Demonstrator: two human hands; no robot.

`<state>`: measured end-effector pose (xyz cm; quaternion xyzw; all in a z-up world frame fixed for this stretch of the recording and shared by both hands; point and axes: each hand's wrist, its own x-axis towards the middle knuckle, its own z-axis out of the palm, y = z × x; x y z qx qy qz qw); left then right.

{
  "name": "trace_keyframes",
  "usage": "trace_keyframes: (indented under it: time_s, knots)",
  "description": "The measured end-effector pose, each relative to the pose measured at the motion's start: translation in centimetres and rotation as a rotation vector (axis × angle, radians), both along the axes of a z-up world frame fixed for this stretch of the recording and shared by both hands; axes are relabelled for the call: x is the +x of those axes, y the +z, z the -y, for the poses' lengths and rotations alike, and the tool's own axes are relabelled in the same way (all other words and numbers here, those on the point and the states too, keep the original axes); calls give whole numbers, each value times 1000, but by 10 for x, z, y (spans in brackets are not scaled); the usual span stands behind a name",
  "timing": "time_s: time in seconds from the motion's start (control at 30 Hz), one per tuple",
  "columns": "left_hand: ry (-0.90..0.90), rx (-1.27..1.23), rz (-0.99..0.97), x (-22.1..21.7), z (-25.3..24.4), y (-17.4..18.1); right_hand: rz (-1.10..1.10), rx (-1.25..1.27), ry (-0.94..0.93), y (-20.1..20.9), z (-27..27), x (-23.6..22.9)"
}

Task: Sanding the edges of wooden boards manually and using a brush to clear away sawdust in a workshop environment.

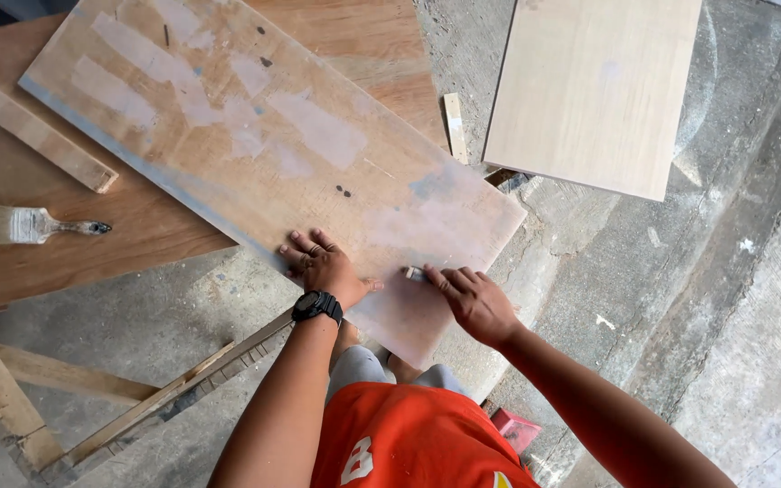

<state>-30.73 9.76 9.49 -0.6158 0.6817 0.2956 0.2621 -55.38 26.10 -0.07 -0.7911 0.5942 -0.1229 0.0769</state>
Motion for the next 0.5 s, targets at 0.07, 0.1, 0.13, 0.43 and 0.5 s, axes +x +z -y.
trace_keyframes:
  time_s: [0.07,0.1,0.13,0.43,0.5]
  knots:
    - [13,-2,-6,0,-3,3,-41,145,-306,-16,5,-34]
    - [-13,1,0,0,-4,2,-33,150,-332,-10,13,-35]
    - [-2,-4,3,0,-2,1,-51,76,-512,-4,24,-38]
    - [-34,-158,-233,-32,-15,-62,165,28,-474,12,-60,11]
    - [-153,-228,-304,-61,-39,-91,304,-19,-674,26,-80,-5]
